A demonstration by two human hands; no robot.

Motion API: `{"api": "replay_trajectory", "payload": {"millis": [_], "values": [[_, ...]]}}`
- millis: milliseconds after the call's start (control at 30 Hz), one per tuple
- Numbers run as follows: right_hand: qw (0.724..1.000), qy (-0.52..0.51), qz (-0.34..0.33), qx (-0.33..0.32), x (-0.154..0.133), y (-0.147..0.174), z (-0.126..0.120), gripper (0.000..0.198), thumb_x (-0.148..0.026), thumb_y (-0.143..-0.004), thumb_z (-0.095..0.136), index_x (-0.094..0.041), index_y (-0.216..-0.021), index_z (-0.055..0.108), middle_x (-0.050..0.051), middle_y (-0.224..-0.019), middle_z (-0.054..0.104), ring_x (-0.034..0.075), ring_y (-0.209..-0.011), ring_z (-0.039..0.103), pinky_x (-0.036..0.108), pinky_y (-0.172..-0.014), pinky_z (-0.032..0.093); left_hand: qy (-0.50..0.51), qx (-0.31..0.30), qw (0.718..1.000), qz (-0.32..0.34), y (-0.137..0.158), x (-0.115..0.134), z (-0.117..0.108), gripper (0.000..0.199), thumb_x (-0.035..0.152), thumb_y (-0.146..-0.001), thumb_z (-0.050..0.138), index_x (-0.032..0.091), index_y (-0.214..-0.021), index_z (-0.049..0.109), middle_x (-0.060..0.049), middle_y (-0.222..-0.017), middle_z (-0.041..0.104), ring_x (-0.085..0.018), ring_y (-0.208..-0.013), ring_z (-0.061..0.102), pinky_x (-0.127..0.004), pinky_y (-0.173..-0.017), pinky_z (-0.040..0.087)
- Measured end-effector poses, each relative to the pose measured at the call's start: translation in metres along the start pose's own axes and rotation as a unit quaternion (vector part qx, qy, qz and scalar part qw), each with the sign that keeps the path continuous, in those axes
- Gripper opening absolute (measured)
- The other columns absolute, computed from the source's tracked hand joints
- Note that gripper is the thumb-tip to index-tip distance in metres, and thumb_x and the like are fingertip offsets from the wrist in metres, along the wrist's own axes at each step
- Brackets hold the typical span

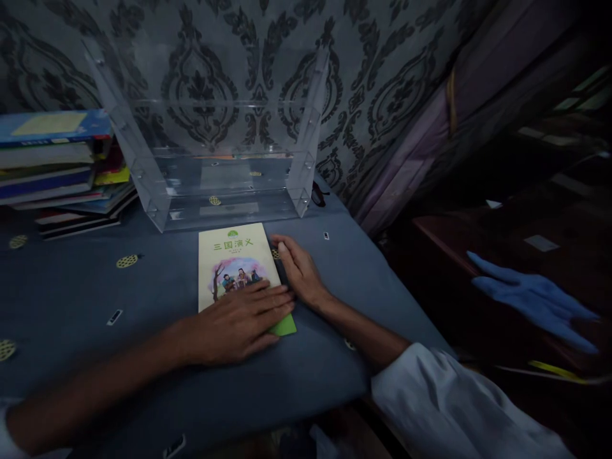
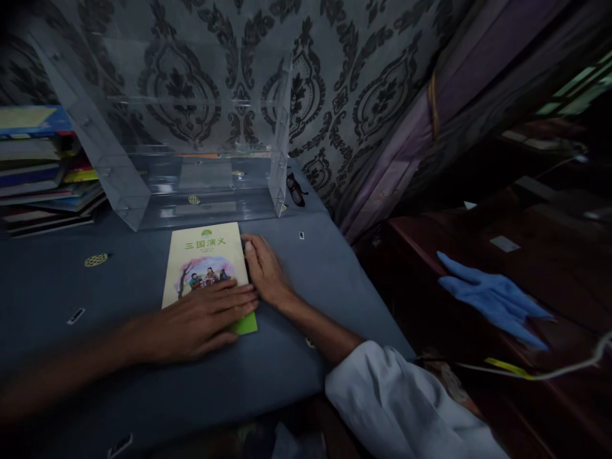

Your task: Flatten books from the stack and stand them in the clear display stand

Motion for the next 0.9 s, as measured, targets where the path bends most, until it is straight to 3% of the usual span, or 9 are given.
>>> {"api": "replay_trajectory", "payload": {"millis": [100,200,333,433,533,633,767,833,900], "values": [[1.000,0.006,-0.016,-0.015,-0.005,0.001,0.001,0.041,-0.045,-0.105,0.032,-0.021,-0.118,0.061,0.010,-0.115,0.067,0.023,-0.112,0.062,0.039,-0.100,0.049,0.016,0.007,1.000,0.012,0.003,0.001,-0.002,0.047,0.032,-0.105,0.043,0.015,-0.149,0.047,-0.008,-0.155,0.045,-0.023,-0.144,0.042,-0.036,-0.126,0.024],[0.999,0.008,-0.025,-0.026,-0.008,0.003,0.002,0.041,-0.044,-0.105,0.031,-0.020,-0.121,0.061,0.011,-0.118,0.066,0.022,-0.114,0.061,0.039,-0.102,0.048,-0.009,0.013,1.000,-0.017,0.003,-0.027,-0.005,0.047,0.035,-0.106,0.039,0.015,-0.148,0.048,-0.009,-0.155,0.044,-0.023,-0.145,0.042,-0.039,-0.126,0.023],[0.998,0.022,-0.047,-0.038,-0.008,0.004,0.004,0.037,-0.037,-0.105,0.035,-0.019,-0.123,0.061,0.012,-0.122,0.065,0.023,-0.117,0.061,0.040,-0.104,0.048,-0.062,0.052,0.986,-0.149,0.018,-0.092,-0.014,0.058,0.046,-0.107,0.027,0.012,-0.152,0.040,-0.012,-0.160,0.035,-0.024,-0.150,0.031,-0.045,-0.125,0.022],[0.994,0.056,-0.070,-0.054,-0.007,0.006,0.008,0.036,-0.034,-0.104,0.037,-0.016,-0.124,0.061,0.015,-0.127,0.064,0.024,-0.122,0.059,0.042,-0.106,0.048,-0.095,0.079,0.961,-0.246,0.039,-0.120,-0.015,0.068,0.054,-0.106,0.022,0.008,-0.154,0.035,-0.016,-0.162,0.030,-0.027,-0.152,0.024,-0.048,-0.124,0.023],[0.985,0.128,-0.095,-0.067,-0.009,0.010,0.014,0.038,-0.033,-0.103,0.040,-0.014,-0.128,0.060,0.019,-0.135,0.060,0.028,-0.130,0.054,0.048,-0.108,0.046,-0.125,0.099,0.946,-0.283,0.057,-0.109,-0.003,0.077,0.062,-0.103,0.022,0.005,-0.154,0.034,-0.019,-0.162,0.028,-0.031,-0.153,0.020,-0.050,-0.123,0.025],[0.962,0.222,-0.126,-0.093,-0.018,0.014,0.023,0.038,-0.033,-0.103,0.043,-0.016,-0.131,0.060,0.019,-0.145,0.054,0.032,-0.141,0.044,0.057,-0.114,0.038,-0.150,0.135,0.941,-0.271,0.068,-0.074,0.012,0.076,0.063,-0.102,0.025,0.009,-0.155,0.033,-0.017,-0.163,0.028,-0.032,-0.154,0.015,-0.050,-0.123,0.026],[0.925,0.266,-0.187,-0.197,-0.037,0.014,0.045,0.040,-0.030,-0.105,0.040,-0.017,-0.140,0.055,0.016,-0.149,0.053,0.028,-0.146,0.038,0.058,-0.120,0.026,-0.146,0.148,0.948,-0.240,0.074,-0.037,0.028,0.073,0.057,-0.104,0.030,0.015,-0.161,0.014,-0.015,-0.166,0.022,-0.029,-0.155,0.012,-0.048,-0.123,0.025],[0.910,0.265,-0.200,-0.246,-0.042,0.008,0.056,0.042,-0.028,-0.105,0.039,-0.017,-0.144,0.051,0.015,-0.151,0.051,0.026,-0.146,0.038,0.056,-0.122,0.025,-0.133,0.149,0.950,-0.240,0.074,-0.034,0.030,0.074,0.056,-0.104,0.031,0.015,-0.161,0.010,-0.015,-0.166,0.022,-0.028,-0.155,0.014,-0.047,-0.123,0.025],[0.906,0.272,-0.187,-0.264,-0.044,-0.004,0.064,0.044,-0.029,-0.105,0.040,-0.015,-0.145,0.049,0.015,-0.153,0.048,0.025,-0.147,0.037,0.054,-0.123,0.023,-0.121,0.156,0.947,-0.252,0.073,-0.042,0.029,0.073,0.058,-0.103,0.030,0.014,-0.160,0.017,-0.017,-0.165,0.025,-0.028,-0.154,0.017,-0.047,-0.123,0.025]]}}
Point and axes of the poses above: each hand's wrist, its own y-axis away from the middle knuckle, its own z-axis out of the palm, x = y × z, the point moved 5 cm from there along -y, towards the middle knuckle
